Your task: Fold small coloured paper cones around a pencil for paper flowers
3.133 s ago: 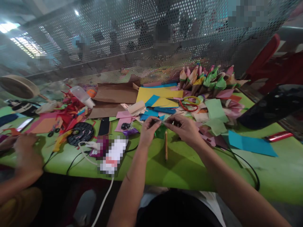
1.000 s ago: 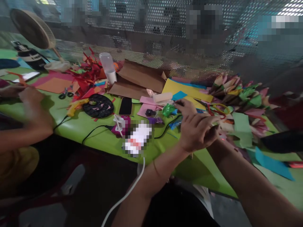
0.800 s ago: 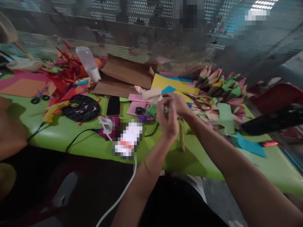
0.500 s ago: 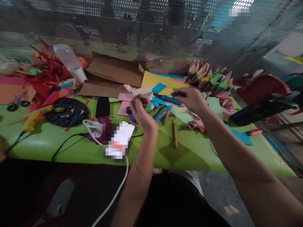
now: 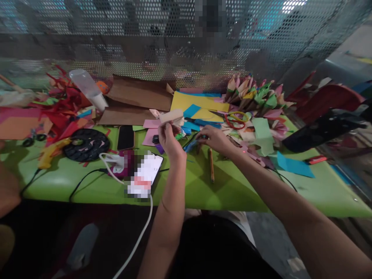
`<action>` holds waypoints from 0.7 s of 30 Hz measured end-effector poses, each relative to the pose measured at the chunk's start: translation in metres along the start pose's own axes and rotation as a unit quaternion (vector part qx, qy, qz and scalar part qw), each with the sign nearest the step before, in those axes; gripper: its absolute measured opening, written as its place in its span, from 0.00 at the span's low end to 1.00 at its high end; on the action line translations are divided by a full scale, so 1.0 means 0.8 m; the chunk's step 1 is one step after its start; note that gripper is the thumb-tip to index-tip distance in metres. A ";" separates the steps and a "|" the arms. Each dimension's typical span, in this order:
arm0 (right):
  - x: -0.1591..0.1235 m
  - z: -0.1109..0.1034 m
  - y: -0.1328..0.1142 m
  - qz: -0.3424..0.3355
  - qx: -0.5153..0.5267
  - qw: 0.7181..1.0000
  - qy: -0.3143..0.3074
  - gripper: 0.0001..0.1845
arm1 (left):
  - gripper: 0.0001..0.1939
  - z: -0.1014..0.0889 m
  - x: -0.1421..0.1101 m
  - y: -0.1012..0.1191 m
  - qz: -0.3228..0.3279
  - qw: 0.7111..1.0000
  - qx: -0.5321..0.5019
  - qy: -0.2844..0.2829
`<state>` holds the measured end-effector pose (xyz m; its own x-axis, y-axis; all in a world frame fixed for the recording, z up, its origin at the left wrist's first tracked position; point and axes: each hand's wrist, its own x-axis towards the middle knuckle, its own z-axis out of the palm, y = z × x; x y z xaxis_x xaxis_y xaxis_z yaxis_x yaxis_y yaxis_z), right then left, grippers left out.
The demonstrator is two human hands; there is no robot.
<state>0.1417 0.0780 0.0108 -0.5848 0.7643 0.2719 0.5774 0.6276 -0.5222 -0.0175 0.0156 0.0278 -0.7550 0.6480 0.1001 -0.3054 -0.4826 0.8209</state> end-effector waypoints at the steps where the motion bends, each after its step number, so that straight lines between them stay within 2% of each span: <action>1: 0.003 -0.001 -0.001 0.009 0.015 1.000 0.008 0.08 | 0.16 0.000 0.000 -0.001 -0.005 1.000 0.014 -0.015; 3: 0.008 -0.007 -0.002 0.034 0.057 0.998 0.022 0.06 | 0.14 -0.001 0.000 -0.004 -0.009 0.997 0.050 -0.059; 5: 0.010 -0.016 -0.004 0.061 0.104 0.992 0.023 0.05 | 0.11 -0.003 -0.002 -0.005 0.009 0.986 0.105 -0.129; 7: 0.011 -0.025 -0.007 0.075 0.151 0.986 0.015 0.07 | 0.08 -0.004 -0.004 -0.004 0.052 0.959 0.194 -0.202; 9: 0.011 -0.033 -0.012 0.076 0.196 0.978 0.013 0.10 | 0.07 -0.006 -0.006 -0.003 0.088 0.920 0.288 -0.252; 11: 0.008 -0.040 -0.019 0.079 0.232 0.969 0.026 0.13 | 0.05 -0.007 -0.007 -0.002 0.090 0.893 0.339 -0.280; 12: 0.007 -0.044 -0.023 0.083 0.248 0.965 0.037 0.14 | 0.04 -0.006 -0.007 -0.002 0.078 0.889 0.343 -0.294; 15: -0.002 -0.052 -0.033 0.100 0.290 0.948 0.084 0.17 | 0.02 -0.004 -0.007 -0.002 0.021 0.904 0.292 -0.313; 18: -0.015 -0.053 -0.039 0.116 0.319 0.932 0.123 0.18 | 0.05 -0.002 -0.006 -0.002 -0.024 0.930 0.228 -0.289; 21: -0.025 -0.046 -0.039 0.124 0.316 0.931 0.133 0.18 | 0.09 -0.002 -0.006 -0.002 -0.051 0.939 0.200 -0.274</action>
<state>0.1564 0.0489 0.0517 -0.2675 0.9364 0.2269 0.1750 0.2788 -0.9443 -0.0145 0.0125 0.0254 -0.2886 0.9374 0.1948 -0.0347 -0.2136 0.9763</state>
